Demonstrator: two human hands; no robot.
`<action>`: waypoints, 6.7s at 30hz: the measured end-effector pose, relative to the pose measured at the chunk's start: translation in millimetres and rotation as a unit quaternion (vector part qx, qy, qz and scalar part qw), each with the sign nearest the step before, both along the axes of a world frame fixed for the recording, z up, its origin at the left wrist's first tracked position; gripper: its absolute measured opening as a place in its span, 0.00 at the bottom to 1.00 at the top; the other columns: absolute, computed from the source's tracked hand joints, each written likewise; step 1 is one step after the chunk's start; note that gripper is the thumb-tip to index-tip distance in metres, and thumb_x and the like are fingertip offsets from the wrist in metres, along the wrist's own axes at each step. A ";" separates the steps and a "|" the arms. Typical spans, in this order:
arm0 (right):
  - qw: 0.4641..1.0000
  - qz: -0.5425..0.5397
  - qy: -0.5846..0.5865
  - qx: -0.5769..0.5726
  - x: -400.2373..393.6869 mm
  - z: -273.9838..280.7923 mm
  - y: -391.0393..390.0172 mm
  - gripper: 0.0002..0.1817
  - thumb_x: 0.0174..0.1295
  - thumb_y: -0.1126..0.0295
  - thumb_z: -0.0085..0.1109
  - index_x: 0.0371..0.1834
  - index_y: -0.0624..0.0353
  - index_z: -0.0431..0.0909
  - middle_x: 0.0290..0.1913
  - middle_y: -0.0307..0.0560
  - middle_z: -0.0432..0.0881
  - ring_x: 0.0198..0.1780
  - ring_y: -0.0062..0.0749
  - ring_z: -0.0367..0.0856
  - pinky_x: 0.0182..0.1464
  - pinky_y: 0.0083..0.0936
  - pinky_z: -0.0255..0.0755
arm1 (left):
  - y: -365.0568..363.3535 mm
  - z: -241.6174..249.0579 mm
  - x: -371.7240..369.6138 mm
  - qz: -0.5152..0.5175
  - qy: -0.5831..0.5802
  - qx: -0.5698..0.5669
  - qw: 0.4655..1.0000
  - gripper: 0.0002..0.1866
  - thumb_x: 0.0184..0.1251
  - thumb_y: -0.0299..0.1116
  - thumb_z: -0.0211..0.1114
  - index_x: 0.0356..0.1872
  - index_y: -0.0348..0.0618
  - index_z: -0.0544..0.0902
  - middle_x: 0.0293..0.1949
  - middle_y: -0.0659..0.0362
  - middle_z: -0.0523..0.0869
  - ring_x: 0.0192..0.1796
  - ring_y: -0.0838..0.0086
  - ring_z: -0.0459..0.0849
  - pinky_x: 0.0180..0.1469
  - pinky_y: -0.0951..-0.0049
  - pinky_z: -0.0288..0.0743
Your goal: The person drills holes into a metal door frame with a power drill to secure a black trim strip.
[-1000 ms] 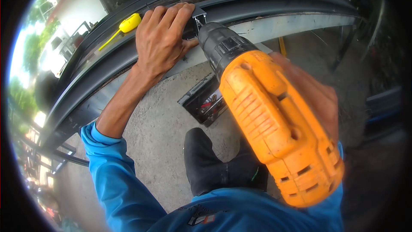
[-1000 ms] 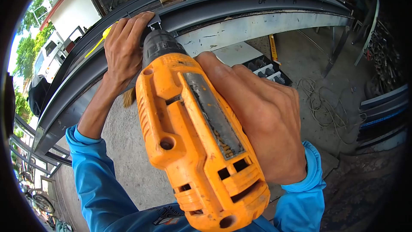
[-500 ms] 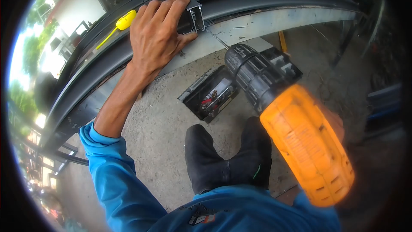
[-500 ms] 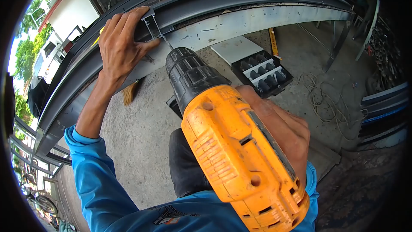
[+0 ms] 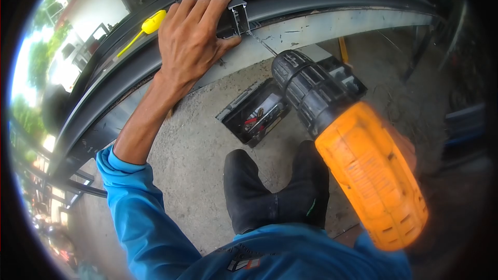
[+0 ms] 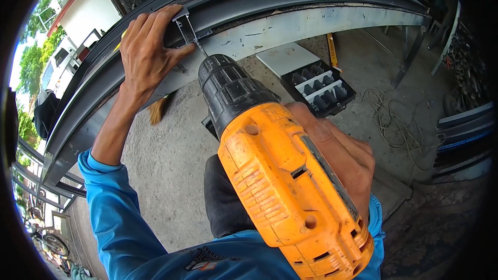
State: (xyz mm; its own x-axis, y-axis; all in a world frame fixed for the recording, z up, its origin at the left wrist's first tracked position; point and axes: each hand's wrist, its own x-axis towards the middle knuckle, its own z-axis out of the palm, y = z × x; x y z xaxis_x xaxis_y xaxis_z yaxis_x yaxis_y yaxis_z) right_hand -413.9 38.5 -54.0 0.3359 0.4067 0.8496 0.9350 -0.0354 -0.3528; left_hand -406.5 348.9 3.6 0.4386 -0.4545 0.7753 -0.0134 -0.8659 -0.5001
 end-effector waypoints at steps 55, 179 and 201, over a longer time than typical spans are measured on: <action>0.994 -0.063 -0.030 -0.080 -3.5 10.4 6.8 0.31 0.56 0.58 0.68 0.60 0.65 0.78 0.26 0.43 0.78 0.22 0.29 0.81 0.23 0.27 0.71 | -3.9 4.7 -5.1 -0.005 0.015 -0.007 1.000 0.40 0.33 0.47 0.83 0.54 0.41 0.81 0.48 0.57 0.88 0.40 0.66 0.81 0.44 0.66 0.74; 0.994 0.017 0.084 0.070 9.8 -41.0 17.5 0.22 0.57 0.71 0.73 0.56 0.63 0.81 0.49 0.51 0.88 0.48 0.37 0.88 0.50 0.28 0.80 | 113.3 87.9 -60.0 0.253 0.212 -0.298 0.896 0.40 0.60 0.51 0.75 0.66 0.32 0.73 0.45 0.42 0.89 0.46 0.60 0.90 0.48 0.68 0.82; 0.991 -0.134 0.021 0.003 7.7 -50.5 35.2 0.17 0.57 0.70 0.71 0.51 0.55 0.84 0.47 0.44 0.87 0.46 0.37 0.87 0.48 0.28 0.79 | 18.4 2.2 -3.7 0.202 -0.024 -0.088 0.975 0.51 0.33 0.83 0.69 0.42 0.42 0.87 0.22 0.59 0.84 0.21 0.74 0.80 0.23 0.77 0.67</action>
State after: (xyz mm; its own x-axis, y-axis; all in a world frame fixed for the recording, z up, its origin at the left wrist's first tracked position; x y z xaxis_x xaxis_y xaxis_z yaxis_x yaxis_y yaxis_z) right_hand -406.2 73.7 -104.5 0.4662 0.2933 0.8347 0.8770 -0.2774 -0.3923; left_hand -410.2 367.3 5.8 0.5160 -0.1109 0.8494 0.3656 -0.8682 -0.3354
